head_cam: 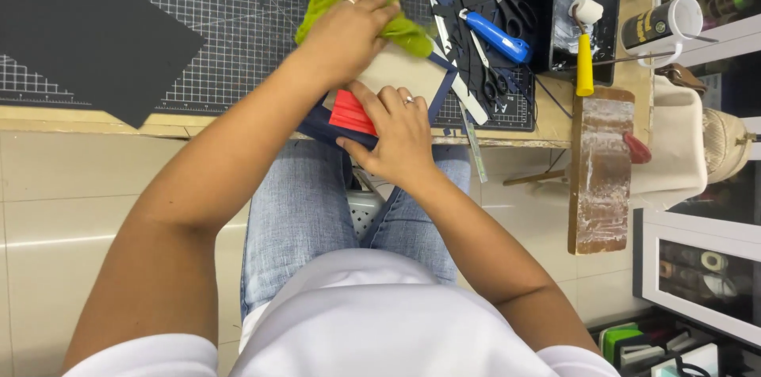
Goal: Assembling a box by applying adhesive to the edges and using a smoothing tool to secure the frame to the base.
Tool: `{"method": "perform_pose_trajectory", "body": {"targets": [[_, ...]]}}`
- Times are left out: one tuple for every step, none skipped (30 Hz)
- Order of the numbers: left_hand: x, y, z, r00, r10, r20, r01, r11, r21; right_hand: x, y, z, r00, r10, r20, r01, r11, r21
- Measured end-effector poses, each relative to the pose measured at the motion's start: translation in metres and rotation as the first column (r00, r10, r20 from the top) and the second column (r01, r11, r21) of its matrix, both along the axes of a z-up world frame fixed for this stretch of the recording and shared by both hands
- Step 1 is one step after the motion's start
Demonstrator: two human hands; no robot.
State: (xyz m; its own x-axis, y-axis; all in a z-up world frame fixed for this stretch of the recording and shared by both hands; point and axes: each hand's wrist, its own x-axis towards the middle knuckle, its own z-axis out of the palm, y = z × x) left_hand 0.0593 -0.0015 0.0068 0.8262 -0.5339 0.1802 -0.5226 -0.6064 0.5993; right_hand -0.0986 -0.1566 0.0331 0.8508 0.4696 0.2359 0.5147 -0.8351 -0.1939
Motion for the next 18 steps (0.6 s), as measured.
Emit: {"method": "perform_pose_trajectory", "body": {"targets": [[-0.007,0.000,-0.004,0.998,-0.025,0.053,0.024,0.999,0.028,-0.001,0.002,0.000,1.000,-0.004,0.027,0.004,1.000,-0.004],[-0.014,0.001,-0.008,0.993,-0.052,0.105,0.046,0.997,0.056,-0.002,0.004,0.001,0.999,-0.007,0.053,0.008,1.000,-0.008],[-0.018,0.003,-0.007,0.992,-0.062,0.108,0.057,0.997,0.051,-0.002,0.003,0.001,0.998,-0.018,0.056,0.019,1.000,-0.014],[-0.021,0.005,-0.007,0.988,-0.069,0.139,0.058,0.995,0.077,-0.001,0.002,0.001,0.998,-0.005,0.060,0.005,1.000,-0.004],[-0.032,0.015,-0.007,0.985,-0.061,0.160,0.043,0.993,0.112,-0.005,0.006,0.000,0.998,0.024,0.054,-0.025,1.000,0.015],[-0.039,0.017,-0.004,0.987,-0.056,0.152,0.039,0.993,0.114,-0.006,0.006,0.001,0.999,0.030,0.046,-0.030,0.999,0.018],[-0.042,0.020,0.001,0.990,-0.059,0.132,0.045,0.994,0.104,-0.006,0.006,0.003,0.998,0.027,0.055,-0.028,0.999,0.015],[-0.045,0.021,0.005,0.992,-0.062,0.112,0.051,0.994,0.095,-0.004,0.005,0.004,0.998,0.024,0.065,-0.025,1.000,0.013],[-0.047,0.023,0.008,0.990,-0.070,0.125,0.059,0.994,0.091,-0.003,0.004,0.004,0.997,0.016,0.078,-0.017,1.000,0.008],[-0.049,0.025,0.011,0.991,-0.071,0.117,0.060,0.994,0.096,-0.003,0.004,0.003,0.997,0.017,0.076,-0.017,1.000,0.010],[-0.060,0.030,0.012,0.994,-0.060,0.092,0.051,0.993,0.104,-0.008,0.005,0.002,0.998,0.030,0.059,-0.031,0.999,0.016],[-0.063,0.034,0.013,0.994,-0.056,0.089,0.047,0.994,0.103,-0.006,0.004,0.002,0.998,0.034,0.056,-0.035,0.999,0.015],[-0.066,0.038,0.014,0.993,-0.077,0.084,0.067,0.991,0.115,-0.006,0.004,0.001,0.997,0.034,0.063,-0.036,0.999,0.029],[-0.069,0.041,0.016,0.992,-0.098,0.078,0.087,0.988,0.127,-0.006,0.003,0.000,0.997,0.034,0.071,-0.037,0.998,0.043],[-0.065,0.044,0.020,0.992,-0.098,0.079,0.087,0.988,0.127,-0.005,0.002,0.000,0.997,0.034,0.071,-0.037,0.998,0.042],[-0.061,0.047,0.024,0.992,-0.120,0.035,0.116,0.989,0.090,-0.005,0.001,0.001,0.998,0.025,0.063,-0.028,0.998,0.048],[-0.061,0.053,0.029,0.991,-0.136,-0.013,0.136,0.989,0.055,-0.006,0.002,0.002,0.998,0.023,0.050,-0.026,0.998,0.057],[-0.060,0.060,0.031,0.992,-0.129,-0.017,0.130,0.990,0.057,-0.010,0.002,0.000,0.998,0.030,0.046,-0.032,0.998,0.059]]}}
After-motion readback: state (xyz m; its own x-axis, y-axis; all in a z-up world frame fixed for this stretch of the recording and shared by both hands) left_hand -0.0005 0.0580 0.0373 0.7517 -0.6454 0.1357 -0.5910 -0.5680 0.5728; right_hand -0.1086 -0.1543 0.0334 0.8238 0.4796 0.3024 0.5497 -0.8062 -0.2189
